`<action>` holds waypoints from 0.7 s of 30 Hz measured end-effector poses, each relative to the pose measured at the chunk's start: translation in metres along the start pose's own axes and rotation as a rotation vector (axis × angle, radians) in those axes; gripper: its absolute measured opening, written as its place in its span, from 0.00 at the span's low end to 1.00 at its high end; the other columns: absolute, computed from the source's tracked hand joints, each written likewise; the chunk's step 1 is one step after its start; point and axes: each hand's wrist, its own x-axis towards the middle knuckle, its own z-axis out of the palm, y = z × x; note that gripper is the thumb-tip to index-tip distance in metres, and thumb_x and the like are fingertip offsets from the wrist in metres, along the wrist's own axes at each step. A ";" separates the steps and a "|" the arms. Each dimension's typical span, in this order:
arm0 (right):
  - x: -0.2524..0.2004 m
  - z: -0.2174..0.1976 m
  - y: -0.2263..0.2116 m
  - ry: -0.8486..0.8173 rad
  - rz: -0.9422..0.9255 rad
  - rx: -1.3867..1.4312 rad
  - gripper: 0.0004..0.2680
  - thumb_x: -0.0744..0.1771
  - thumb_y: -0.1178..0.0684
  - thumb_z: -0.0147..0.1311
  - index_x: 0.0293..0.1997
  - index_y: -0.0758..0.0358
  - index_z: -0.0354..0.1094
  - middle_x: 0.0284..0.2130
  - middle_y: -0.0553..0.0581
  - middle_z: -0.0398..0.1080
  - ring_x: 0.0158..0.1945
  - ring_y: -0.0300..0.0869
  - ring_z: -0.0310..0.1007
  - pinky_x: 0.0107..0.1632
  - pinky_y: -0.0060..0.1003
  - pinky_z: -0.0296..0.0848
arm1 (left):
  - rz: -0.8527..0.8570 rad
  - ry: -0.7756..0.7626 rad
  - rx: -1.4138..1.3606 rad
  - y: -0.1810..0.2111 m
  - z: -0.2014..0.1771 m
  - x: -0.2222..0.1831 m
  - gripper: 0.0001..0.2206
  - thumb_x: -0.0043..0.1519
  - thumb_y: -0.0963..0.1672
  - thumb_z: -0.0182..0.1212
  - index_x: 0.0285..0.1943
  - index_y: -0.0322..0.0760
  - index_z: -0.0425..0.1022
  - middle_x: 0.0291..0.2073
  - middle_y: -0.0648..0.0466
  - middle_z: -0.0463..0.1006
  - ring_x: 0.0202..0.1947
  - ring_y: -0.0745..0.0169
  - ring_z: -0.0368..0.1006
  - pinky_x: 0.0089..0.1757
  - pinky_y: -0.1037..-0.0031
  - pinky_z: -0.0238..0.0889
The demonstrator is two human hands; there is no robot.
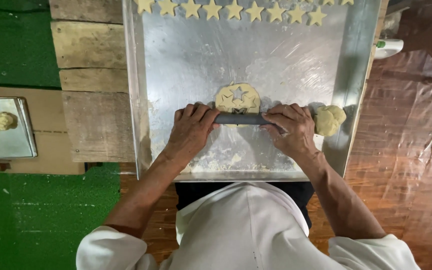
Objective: Rolling out dough with a rolling pin and cutting it into star shapes using a cookie cutter on a metal tray.
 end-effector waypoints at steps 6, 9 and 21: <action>0.011 -0.001 0.005 -0.022 -0.037 -0.004 0.05 0.68 0.48 0.60 0.42 0.52 0.79 0.38 0.46 0.76 0.38 0.45 0.74 0.42 0.39 0.67 | -0.002 -0.050 0.018 -0.005 0.000 0.008 0.18 0.74 0.54 0.40 0.59 0.46 0.71 0.42 0.54 0.72 0.50 0.52 0.67 0.48 0.57 0.60; 0.009 0.005 0.013 -0.019 -0.053 -0.029 0.06 0.69 0.49 0.57 0.44 0.55 0.79 0.37 0.49 0.76 0.36 0.49 0.74 0.40 0.41 0.67 | -0.026 -0.128 0.033 -0.001 -0.014 0.018 0.21 0.75 0.55 0.36 0.58 0.43 0.72 0.42 0.52 0.74 0.50 0.49 0.67 0.48 0.56 0.58; 0.011 0.001 0.018 -0.091 -0.085 -0.102 0.06 0.69 0.48 0.55 0.46 0.53 0.78 0.37 0.47 0.77 0.39 0.48 0.77 0.42 0.42 0.67 | 0.006 -0.069 0.135 -0.006 -0.005 0.025 0.20 0.75 0.54 0.34 0.52 0.43 0.70 0.42 0.53 0.69 0.47 0.50 0.66 0.44 0.58 0.57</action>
